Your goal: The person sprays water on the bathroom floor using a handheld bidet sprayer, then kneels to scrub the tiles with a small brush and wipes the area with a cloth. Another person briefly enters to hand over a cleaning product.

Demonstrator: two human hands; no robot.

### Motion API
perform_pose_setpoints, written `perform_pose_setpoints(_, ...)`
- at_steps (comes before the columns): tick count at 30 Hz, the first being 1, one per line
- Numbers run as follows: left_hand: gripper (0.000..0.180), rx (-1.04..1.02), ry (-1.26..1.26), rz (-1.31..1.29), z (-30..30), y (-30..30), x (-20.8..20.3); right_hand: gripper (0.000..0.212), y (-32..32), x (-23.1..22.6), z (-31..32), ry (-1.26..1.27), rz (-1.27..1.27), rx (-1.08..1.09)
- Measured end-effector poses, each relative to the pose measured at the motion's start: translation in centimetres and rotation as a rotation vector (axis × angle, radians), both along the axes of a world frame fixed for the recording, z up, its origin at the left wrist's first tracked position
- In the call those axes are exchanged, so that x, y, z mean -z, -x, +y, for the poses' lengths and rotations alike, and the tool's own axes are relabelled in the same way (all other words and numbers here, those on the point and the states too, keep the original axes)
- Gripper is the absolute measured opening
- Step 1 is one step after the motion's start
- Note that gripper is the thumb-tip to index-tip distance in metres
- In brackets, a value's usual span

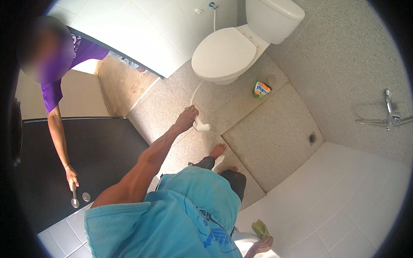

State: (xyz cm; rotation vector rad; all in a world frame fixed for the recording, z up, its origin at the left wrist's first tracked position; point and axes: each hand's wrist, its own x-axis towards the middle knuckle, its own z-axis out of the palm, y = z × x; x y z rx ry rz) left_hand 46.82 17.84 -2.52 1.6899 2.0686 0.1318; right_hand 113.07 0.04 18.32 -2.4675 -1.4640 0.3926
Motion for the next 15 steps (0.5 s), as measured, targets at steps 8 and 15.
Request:
perform_pose_setpoints(8,0.021,-0.023,-0.036,-0.022,-0.7,0.5,0.1,0.055,-0.1,0.1,0.1,-0.051,-0.018,-0.120)
perform_pose_setpoints(15,0.019,-0.059,-0.012,-0.084,-1.0,1.5,-0.3,0.049,-0.6,0.3,0.0,0.007,-0.124,-0.068)
